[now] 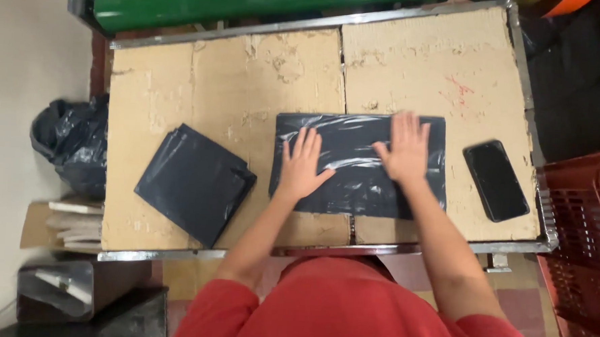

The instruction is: The person repeatedly folds black plastic shipping bags on a workbench and places the folded stacks into an orange basket. The person handles the bags by hand, smoothing and folding them into smaller rectangles before stacking them.

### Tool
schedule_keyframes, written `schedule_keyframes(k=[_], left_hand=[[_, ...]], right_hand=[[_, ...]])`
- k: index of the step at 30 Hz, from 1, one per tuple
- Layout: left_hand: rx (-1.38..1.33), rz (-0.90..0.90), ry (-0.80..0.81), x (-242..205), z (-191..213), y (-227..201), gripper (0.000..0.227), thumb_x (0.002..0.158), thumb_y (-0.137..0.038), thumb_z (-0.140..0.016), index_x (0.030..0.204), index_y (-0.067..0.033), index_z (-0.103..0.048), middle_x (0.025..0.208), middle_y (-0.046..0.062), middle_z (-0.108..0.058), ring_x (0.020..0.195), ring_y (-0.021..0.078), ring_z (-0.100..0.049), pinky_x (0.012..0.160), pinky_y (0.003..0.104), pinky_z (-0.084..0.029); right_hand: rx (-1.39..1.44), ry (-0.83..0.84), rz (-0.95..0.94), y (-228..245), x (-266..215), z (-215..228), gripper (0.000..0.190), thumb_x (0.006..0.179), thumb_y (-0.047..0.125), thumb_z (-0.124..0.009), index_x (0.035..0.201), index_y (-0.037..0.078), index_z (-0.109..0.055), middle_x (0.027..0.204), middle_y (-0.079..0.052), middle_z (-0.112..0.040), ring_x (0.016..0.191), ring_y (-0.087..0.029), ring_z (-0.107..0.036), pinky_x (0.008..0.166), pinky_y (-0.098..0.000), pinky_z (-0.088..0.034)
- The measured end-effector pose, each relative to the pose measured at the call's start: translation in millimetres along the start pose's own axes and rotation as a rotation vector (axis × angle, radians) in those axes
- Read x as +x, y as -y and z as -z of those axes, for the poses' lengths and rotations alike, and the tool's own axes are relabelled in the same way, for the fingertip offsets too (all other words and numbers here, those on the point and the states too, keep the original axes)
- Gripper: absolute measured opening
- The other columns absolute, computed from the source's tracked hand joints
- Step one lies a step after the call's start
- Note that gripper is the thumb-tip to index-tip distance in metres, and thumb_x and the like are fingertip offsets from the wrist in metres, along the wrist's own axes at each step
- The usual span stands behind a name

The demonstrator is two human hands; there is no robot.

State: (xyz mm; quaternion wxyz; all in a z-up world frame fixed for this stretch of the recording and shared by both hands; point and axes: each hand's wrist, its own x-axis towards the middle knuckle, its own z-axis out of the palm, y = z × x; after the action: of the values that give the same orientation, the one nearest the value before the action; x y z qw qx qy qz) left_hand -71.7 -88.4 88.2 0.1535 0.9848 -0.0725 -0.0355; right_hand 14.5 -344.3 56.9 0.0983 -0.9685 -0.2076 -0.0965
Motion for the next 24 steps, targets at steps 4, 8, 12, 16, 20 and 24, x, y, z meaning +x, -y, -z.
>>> schedule_keyframes(k=[4,8,12,16,20,24], left_hand=[[0.071,-0.206,0.045,-72,-15,36,0.103,0.078,-0.074,-0.058,0.154,-0.0087,-0.031,0.165,0.012,-0.025,0.154,0.0305,-0.015,0.115,0.067,-0.024],[0.302,-0.523,-0.385,-100,-73,71,0.015,0.098,-0.028,-0.050,0.090,-0.0231,-0.061,0.083,-0.007,-0.050,0.085,0.0159,-0.059,0.064,0.032,-0.046],[0.091,-0.671,-0.235,-78,-40,10,0.031,0.091,-0.051,-0.046,0.070,-0.0293,-0.050,0.072,-0.012,-0.048,0.074,0.0108,-0.060,0.053,0.027,-0.044],[-0.360,-0.559,0.674,-31,15,-50,0.027,0.088,-0.055,-0.061,0.090,-0.0301,-0.073,0.090,-0.005,-0.076,0.089,0.0215,-0.075,0.069,0.035,-0.058],[-1.059,-0.048,0.824,40,-15,-29,0.054,0.093,-0.063,-0.051,0.082,-0.0161,-0.075,0.089,0.011,-0.077,0.085,0.0239,-0.077,0.059,0.029,-0.050],[-1.225,0.152,0.931,65,-45,10,0.088,0.094,-0.077,-0.021,0.113,-0.0064,-0.069,0.118,0.019,-0.072,0.113,0.0307,-0.069,0.096,0.044,-0.051]], right_hand=[[-0.079,0.015,-0.071,-10,-27,20,0.081,0.095,0.052,-0.054,0.151,-0.005,-0.041,0.157,-0.027,-0.039,0.149,-0.040,-0.029,0.122,-0.0594,-0.015],[0.216,0.188,0.217,77,-78,32,0.083,0.071,0.036,-0.077,0.140,0.001,-0.049,0.146,-0.024,-0.049,0.141,-0.040,-0.041,0.120,-0.0570,-0.023],[0.216,0.279,0.370,104,-144,9,0.106,0.062,0.041,-0.083,0.147,-0.001,-0.037,0.156,-0.021,-0.035,0.147,-0.037,-0.030,0.122,-0.0500,-0.023],[0.492,0.249,0.261,79,-181,24,0.048,0.070,0.018,-0.079,0.115,0.008,-0.068,0.128,-0.008,-0.063,0.127,-0.029,-0.056,0.113,-0.0451,-0.041],[1.014,0.348,-0.209,35,-206,38,0.014,0.087,0.021,-0.075,0.077,0.011,-0.074,0.070,-0.003,-0.074,0.071,-0.017,-0.070,0.072,-0.0373,-0.055],[1.235,0.338,-0.679,13,-218,42,0.029,0.103,0.022,-0.058,0.094,0.001,-0.076,0.089,-0.010,-0.075,0.086,-0.016,-0.065,0.085,-0.0388,-0.055]])
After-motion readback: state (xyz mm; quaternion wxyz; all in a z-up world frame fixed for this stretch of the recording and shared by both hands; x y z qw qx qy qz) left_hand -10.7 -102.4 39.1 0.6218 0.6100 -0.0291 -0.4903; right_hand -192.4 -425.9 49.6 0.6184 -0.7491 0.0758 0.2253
